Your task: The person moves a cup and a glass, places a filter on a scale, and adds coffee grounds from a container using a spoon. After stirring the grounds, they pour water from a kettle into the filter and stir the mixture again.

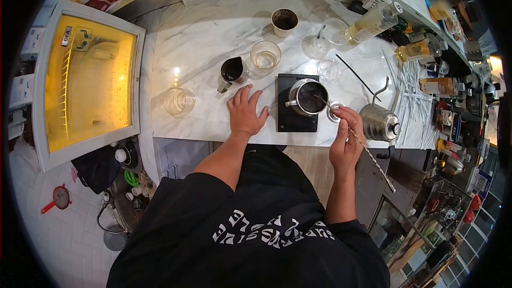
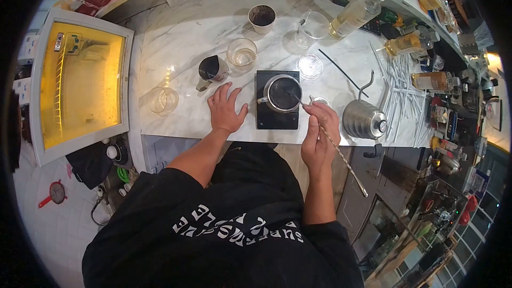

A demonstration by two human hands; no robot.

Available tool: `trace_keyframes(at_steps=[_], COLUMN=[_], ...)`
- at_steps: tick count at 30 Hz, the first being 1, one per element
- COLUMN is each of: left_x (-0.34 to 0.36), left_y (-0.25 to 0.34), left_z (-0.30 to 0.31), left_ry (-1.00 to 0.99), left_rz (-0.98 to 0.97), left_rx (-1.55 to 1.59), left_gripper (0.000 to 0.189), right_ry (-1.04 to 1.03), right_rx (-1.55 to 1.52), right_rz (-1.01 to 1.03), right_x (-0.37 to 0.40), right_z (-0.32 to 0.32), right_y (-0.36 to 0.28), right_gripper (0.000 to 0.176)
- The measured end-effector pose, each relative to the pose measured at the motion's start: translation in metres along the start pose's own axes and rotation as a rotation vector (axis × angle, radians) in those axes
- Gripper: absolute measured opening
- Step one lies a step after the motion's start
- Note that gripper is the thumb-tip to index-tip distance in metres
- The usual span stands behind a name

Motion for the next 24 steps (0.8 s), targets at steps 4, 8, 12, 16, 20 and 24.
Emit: trace_keyframes(at_steps=[4, 8, 12, 16, 20, 24], left_x=[-0.001, -0.001, -0.001, 0.0, 0.0, 0.0], left_y=[0.002, 0.001, 0.002, 0.001, 0.001, 0.002], left_z=[0.002, 0.0, 0.002, 0.0, -0.001, 0.001], left_ry=[-0.008, 0.002, 0.023, 0.007, 0.017, 0.011], left_rz=[0.004, 0.005, -0.003, -0.004, -0.006, -0.001], left_rx=[-0.006, -0.009, -0.022, -0.006, -0.004, -0.008], left_gripper=[0.058, 0.058, 0.057, 0.059, 0.058, 0.058], right_ry=[-0.061, -0.016, 0.005, -0.084, -0.007, -0.027], right_rx=[-0.002, 0.008, 0.003, 0.001, -0.007, -0.034], right_rz=[-0.002, -0.012, -0.022, 0.031, -0.018, -0.006], right_x=[0.003, -0.005, 0.003, 0.002, -0.003, 0.005], right_z=[-0.006, -0.005, 0.001, -0.005, -0.003, 0.002], right_y=[-0.01, -0.009, 0.001, -0.004, -0.003, 0.0], right_gripper=[0.019, 0.019, 0.02, 0.02, 0.019, 0.018])
Point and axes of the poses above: each hand's wrist, its own x-axis away from the middle knuckle, its own z-axis out of the back of the hand, y = z × x, the point moved 1 cm from there along -x, towards the middle knuckle, and after that the axes turned 4 degrees about -x, right-handed, at the moved point
